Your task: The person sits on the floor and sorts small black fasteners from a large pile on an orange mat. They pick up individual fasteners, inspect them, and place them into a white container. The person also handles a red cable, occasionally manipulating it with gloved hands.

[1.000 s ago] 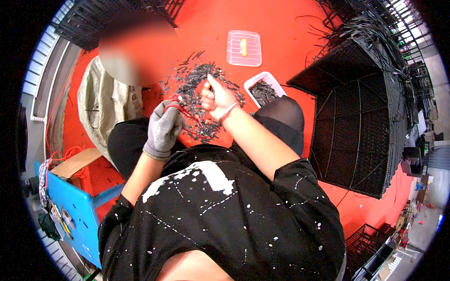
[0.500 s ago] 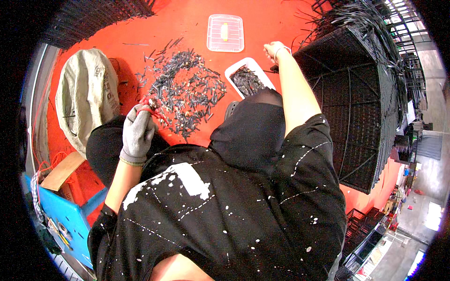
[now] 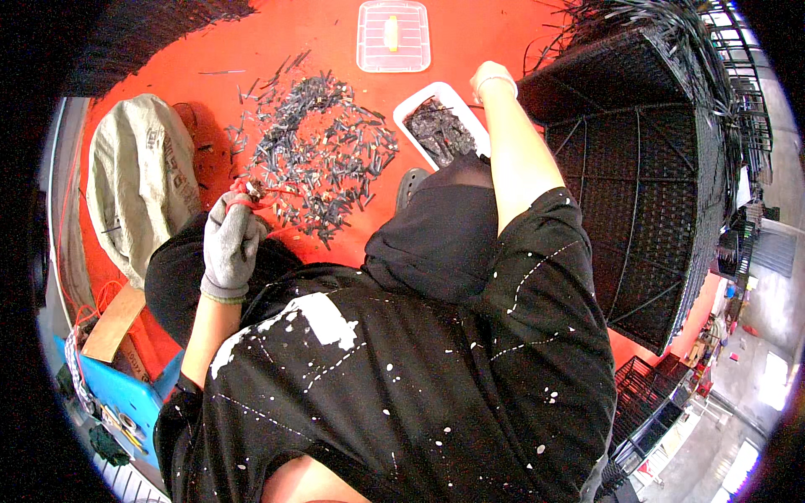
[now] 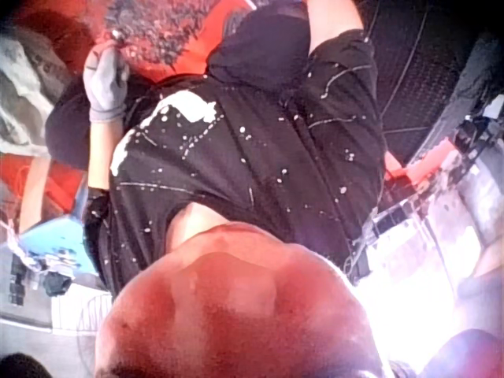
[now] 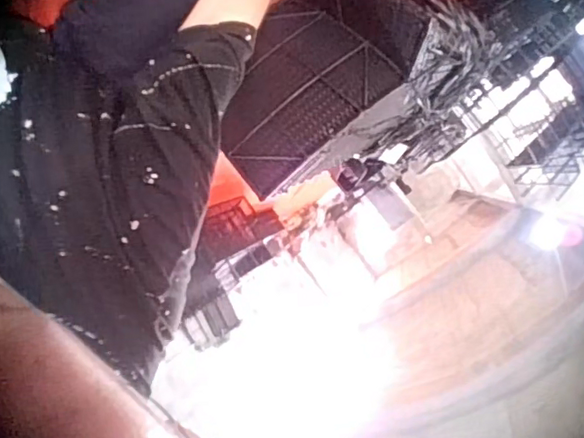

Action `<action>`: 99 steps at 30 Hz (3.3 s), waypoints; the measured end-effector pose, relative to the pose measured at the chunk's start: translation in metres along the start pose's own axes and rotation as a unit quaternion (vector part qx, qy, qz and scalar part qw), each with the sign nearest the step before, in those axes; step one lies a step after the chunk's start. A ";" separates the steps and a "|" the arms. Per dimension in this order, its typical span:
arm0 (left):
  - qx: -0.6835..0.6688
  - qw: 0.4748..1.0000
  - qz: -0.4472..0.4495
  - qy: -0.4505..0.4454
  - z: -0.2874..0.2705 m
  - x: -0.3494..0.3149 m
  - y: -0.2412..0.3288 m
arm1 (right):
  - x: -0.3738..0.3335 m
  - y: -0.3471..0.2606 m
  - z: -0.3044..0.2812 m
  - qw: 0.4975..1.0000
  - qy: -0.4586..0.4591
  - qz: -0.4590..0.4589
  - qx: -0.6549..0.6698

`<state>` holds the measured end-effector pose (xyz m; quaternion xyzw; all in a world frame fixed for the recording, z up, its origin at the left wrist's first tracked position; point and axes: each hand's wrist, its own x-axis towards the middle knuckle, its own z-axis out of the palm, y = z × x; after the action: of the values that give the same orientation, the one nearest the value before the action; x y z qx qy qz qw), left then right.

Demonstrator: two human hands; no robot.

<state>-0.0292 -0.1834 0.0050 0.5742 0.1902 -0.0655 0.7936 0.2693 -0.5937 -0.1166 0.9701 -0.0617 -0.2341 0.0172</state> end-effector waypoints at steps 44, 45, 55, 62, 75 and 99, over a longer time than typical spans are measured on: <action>0.503 0.688 0.518 -0.078 -0.016 -0.076 0.069 | -0.361 -0.214 -0.045 0.724 -0.096 -0.457 0.508; 0.509 0.682 0.520 -0.075 -0.015 -0.078 0.071 | -0.360 -0.213 -0.044 0.724 -0.077 -0.464 0.505; 0.492 0.662 0.563 -0.065 0.001 -0.089 0.072 | -0.369 -0.207 -0.037 0.657 -0.127 -0.414 0.617; 0.469 0.667 0.577 -0.041 0.000 -0.087 0.066 | -0.382 -0.210 -0.038 0.611 -0.138 -0.364 0.689; 0.464 0.656 0.596 0.002 -0.003 -0.084 0.057 | -0.387 -0.218 -0.032 0.559 -0.162 -0.319 0.748; 0.463 0.701 0.542 -0.023 0.008 -0.090 0.064 | -0.373 -0.208 -0.033 0.614 -0.048 -0.419 0.667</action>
<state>-0.0889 -0.1800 0.0982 0.8717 -0.2267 0.2826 0.3300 -0.0220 -0.3397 0.0688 0.6220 0.2117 -0.1564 -0.7374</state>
